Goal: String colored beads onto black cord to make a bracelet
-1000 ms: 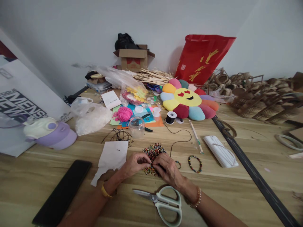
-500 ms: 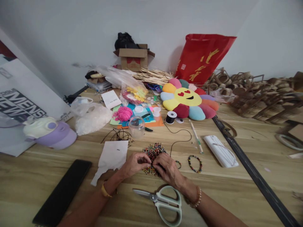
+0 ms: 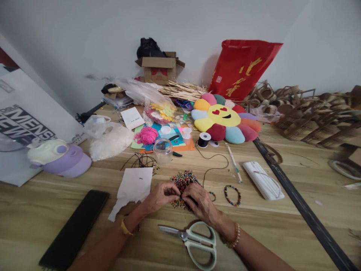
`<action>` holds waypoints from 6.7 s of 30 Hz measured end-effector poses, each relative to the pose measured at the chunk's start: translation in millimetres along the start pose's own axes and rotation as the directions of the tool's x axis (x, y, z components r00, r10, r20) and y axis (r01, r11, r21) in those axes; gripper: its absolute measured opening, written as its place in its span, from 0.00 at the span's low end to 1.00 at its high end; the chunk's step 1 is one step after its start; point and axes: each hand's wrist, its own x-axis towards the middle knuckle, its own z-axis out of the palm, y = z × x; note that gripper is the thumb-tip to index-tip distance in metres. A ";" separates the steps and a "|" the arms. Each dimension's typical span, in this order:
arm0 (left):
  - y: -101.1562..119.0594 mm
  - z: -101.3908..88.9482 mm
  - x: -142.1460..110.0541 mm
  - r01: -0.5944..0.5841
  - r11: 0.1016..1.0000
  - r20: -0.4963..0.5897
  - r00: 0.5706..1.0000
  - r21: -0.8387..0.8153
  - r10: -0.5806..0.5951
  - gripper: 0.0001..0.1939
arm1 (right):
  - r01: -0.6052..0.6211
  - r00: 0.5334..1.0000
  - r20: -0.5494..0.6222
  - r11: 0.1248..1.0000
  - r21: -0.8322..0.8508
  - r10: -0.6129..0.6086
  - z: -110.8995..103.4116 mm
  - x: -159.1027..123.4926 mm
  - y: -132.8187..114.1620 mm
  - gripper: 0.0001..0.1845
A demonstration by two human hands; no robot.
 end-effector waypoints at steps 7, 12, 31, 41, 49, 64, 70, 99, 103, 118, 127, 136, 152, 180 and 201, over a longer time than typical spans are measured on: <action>1.5 0.1 0.0 0.012 1.000 0.005 1.000 -0.008 -0.012 0.09 | 0.005 1.000 -0.029 1.000 0.000 -0.005 2.2 -1.9 2.1 0.05; 1.6 0.4 -0.1 0.007 1.000 0.001 1.000 -0.018 -0.007 0.09 | -0.001 1.000 -0.026 1.000 -0.031 0.000 1.6 -1.2 2.1 0.06; -0.4 -0.9 0.2 -0.007 1.000 -0.008 1.000 -0.024 0.006 0.11 | -0.018 0.999 -0.040 1.000 -0.025 0.017 0.7 -0.6 0.2 0.06; -3.1 -1.1 1.4 0.001 1.000 -0.002 1.000 -0.028 -0.001 0.13 | -0.023 0.998 -0.058 0.998 -0.057 0.020 2.0 -1.3 0.8 0.06; -3.3 0.0 1.3 0.016 0.999 -0.006 1.000 -0.034 -0.017 0.12 | -0.029 0.999 -0.038 0.998 -0.059 0.026 -0.4 0.6 -1.3 0.07; -3.3 -0.3 1.2 -0.007 1.000 -0.002 1.000 -0.018 0.007 0.10 | -0.038 0.999 -0.001 0.997 -0.065 0.038 -0.4 0.1 -2.0 0.07; -4.6 -0.9 1.7 -0.027 0.999 -0.002 1.000 -0.018 0.027 0.09 | -0.042 0.999 0.003 0.997 -0.066 0.042 -0.6 -0.2 -2.2 0.07; -5.7 0.9 1.0 -0.006 0.999 -0.014 1.000 0.036 0.007 0.07 | -0.039 0.999 -0.021 0.999 0.024 0.039 4.1 -2.8 2.6 0.05; -3.0 1.4 0.4 -0.004 0.999 -0.013 1.000 0.043 0.004 0.06 | -0.022 1.000 0.006 0.999 0.034 0.022 4.1 -3.1 4.0 0.06; -7.7 -0.1 2.2 -0.005 0.999 -0.016 1.000 0.052 0.006 0.08 | 0.046 0.999 -0.007 0.999 -0.001 -0.046 5.3 -2.2 6.0 0.05; -4.5 -4.1 2.4 -0.004 0.999 0.028 1.000 0.054 0.003 0.11 | 0.012 1.000 -0.016 0.998 -0.068 -0.013 2.0 -2.0 -1.3 0.12; -6.4 -2.7 3.1 -0.106 0.990 0.048 0.994 0.088 0.102 0.08 | 0.051 0.999 -0.014 0.992 -0.112 -0.053 3.8 0.4 -1.6 0.11; -5.4 -6.9 4.5 -0.153 0.988 0.098 0.984 0.015 0.151 0.08 | 0.028 0.996 0.087 0.979 -0.204 -0.010 -15.6 1.3 -18.8 0.02; -1.9 -10.2 3.3 -0.112 0.993 0.097 0.989 0.041 0.108 0.07 | -0.227 0.967 0.117 0.974 -0.003 0.225 -11.7 19.1 -20.4 0.04; -2.7 -6.2 4.7 -0.064 0.998 0.028 0.998 0.010 0.064 0.09 | 0.092 0.994 0.061 0.990 -0.110 -0.086 0.7 8.8 4.9 0.06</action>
